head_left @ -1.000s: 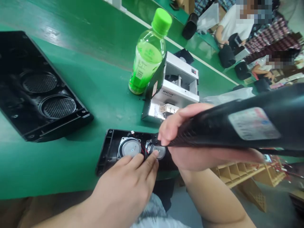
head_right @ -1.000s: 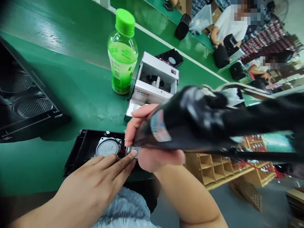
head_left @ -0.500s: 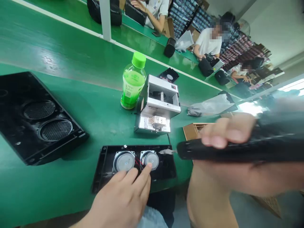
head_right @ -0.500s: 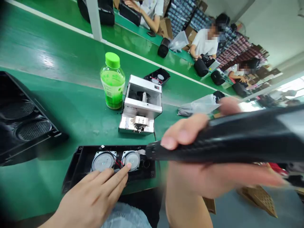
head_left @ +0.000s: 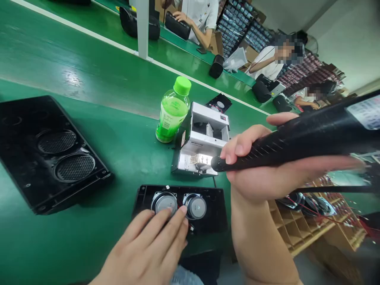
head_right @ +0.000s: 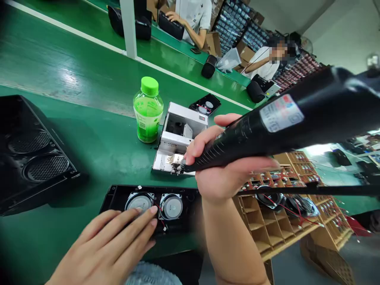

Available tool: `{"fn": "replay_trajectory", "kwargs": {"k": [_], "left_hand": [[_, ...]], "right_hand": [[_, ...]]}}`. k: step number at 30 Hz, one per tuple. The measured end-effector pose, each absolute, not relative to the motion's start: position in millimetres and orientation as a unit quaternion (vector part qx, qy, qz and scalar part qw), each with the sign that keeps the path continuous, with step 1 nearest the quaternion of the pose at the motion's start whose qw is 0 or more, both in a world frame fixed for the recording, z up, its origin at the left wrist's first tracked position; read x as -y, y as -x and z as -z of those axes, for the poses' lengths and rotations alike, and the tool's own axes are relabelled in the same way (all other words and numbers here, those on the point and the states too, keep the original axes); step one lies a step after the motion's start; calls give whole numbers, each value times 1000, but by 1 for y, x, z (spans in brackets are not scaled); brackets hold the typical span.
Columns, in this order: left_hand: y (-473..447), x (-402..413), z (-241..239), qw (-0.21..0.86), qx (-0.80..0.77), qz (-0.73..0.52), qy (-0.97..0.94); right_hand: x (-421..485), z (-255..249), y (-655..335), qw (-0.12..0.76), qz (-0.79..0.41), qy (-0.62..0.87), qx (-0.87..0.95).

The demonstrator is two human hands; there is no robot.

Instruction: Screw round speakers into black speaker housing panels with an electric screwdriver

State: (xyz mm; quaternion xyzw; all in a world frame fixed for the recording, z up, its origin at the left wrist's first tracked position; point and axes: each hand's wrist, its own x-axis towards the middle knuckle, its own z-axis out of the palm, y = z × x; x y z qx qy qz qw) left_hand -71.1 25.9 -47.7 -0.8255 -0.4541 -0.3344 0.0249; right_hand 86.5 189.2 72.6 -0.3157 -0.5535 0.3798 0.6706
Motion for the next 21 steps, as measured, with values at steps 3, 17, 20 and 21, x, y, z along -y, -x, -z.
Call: {"fn": "replay_trajectory", "kwargs": {"k": [3,17,20,21], "left_hand": [[87,-24,49,29,476,374,795],[97,-20,56,-54,512,431,741],[98,-22,45,-74,512,430,740],[97,-24,40,-66,508,424,746]], "right_hand": [[-200,-60,-82,690,-356,301,553],[-197,-66,-90,697,-351,324,534],[-185,-74,-100,678,-366,346,534],[-179,-77,-105,676,-378,338,535]]}}
